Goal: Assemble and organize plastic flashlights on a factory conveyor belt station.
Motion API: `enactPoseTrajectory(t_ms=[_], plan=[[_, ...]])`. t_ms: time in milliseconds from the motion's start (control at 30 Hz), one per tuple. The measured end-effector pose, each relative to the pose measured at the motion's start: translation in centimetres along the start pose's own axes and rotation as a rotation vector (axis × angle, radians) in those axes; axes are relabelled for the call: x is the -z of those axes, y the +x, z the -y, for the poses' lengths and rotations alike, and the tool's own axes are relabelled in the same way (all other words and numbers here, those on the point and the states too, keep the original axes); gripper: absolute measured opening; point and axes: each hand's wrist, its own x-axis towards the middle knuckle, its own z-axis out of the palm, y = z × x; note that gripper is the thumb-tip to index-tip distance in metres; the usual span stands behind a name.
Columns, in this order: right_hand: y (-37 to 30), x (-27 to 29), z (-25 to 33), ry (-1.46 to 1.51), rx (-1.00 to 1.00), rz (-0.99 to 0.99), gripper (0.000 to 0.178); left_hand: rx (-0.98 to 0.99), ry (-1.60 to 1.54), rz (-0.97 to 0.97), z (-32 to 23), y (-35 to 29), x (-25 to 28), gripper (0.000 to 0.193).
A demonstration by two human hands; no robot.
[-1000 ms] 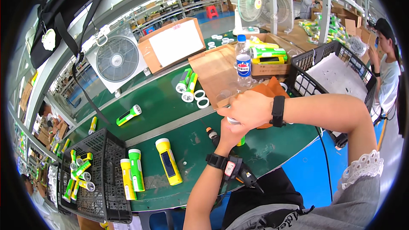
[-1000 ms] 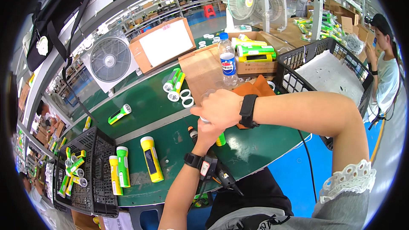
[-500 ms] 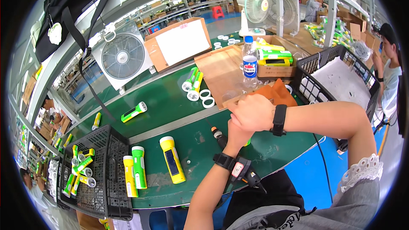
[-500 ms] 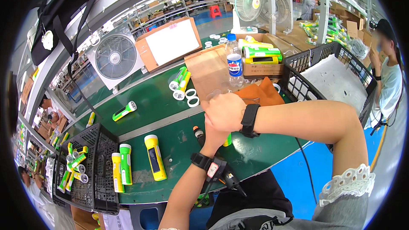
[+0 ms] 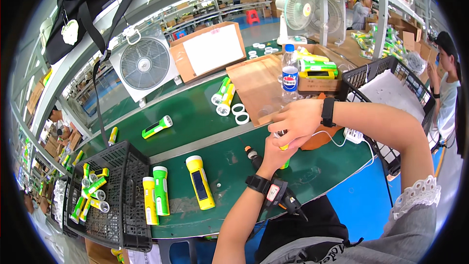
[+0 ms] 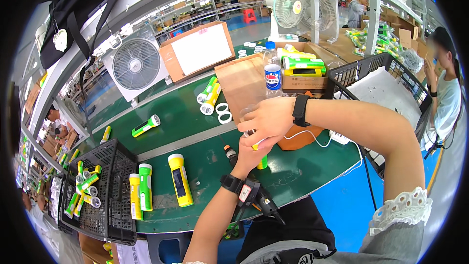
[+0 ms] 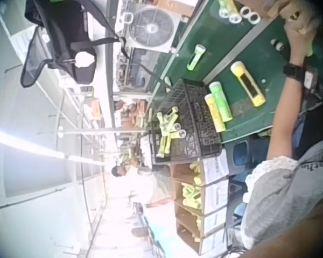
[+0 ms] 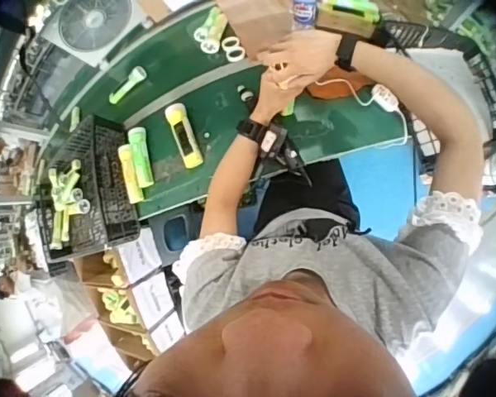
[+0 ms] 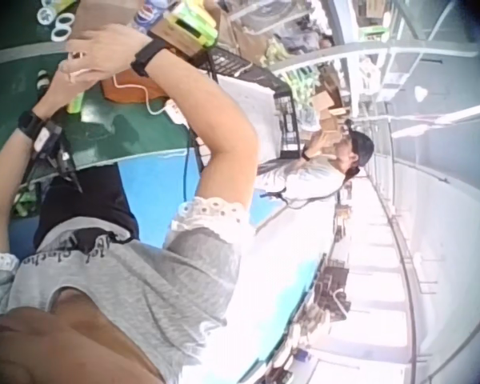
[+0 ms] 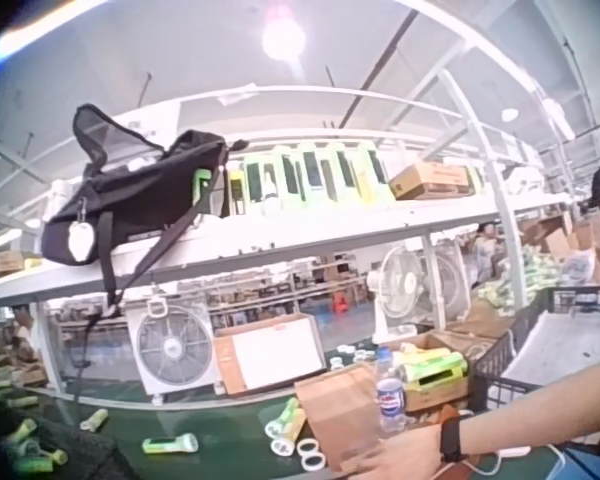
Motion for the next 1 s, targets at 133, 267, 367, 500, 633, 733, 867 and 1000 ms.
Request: enactPoseTrajectory(t_ms=[133,267,367,500,633,733,867,1000], plan=[[0.1,-0.5,0.2,0.041,-0.085,0.006,0.019,-0.020,0.028,-0.001,-0.7,-0.1,0.1,0.033],[0.3,-0.3,1.0,0.058,-0.204,0.050,0.017,-0.090,0.165,-0.008,-1.5,0.2,-0.1,0.033],[0.8,-0.7,2.0,0.032,-0.380,0.028,0.015,-0.207,0.081,-0.136,-1.7,0.5,-0.7,0.027],[2.4,-0.7,3.6,0.012,-0.759,0.020,0.019,-0.176,0.202,-0.204,-1.4,0.4,-1.1,0.017],[3.0,-0.2,4.1,0.070,-0.949,0.067,0.023,-0.204,0.281,-0.216,-1.4,0.4,-1.1,0.018],[1.6,-0.4,3.1,0.119,-0.725,-0.036,0.028,-0.137,0.117,-0.243,-1.2,0.4,-1.1,0.025],[-0.1,0.2,1.7,0.159,-0.435,-0.022,0.037,-0.117,0.048,-0.062,-0.9,0.1,-0.8,0.033],[2.0,1.2,3.2,0.133,-0.777,0.141,0.037,-0.067,0.075,-0.133,-0.5,0.3,-0.6,0.037]])
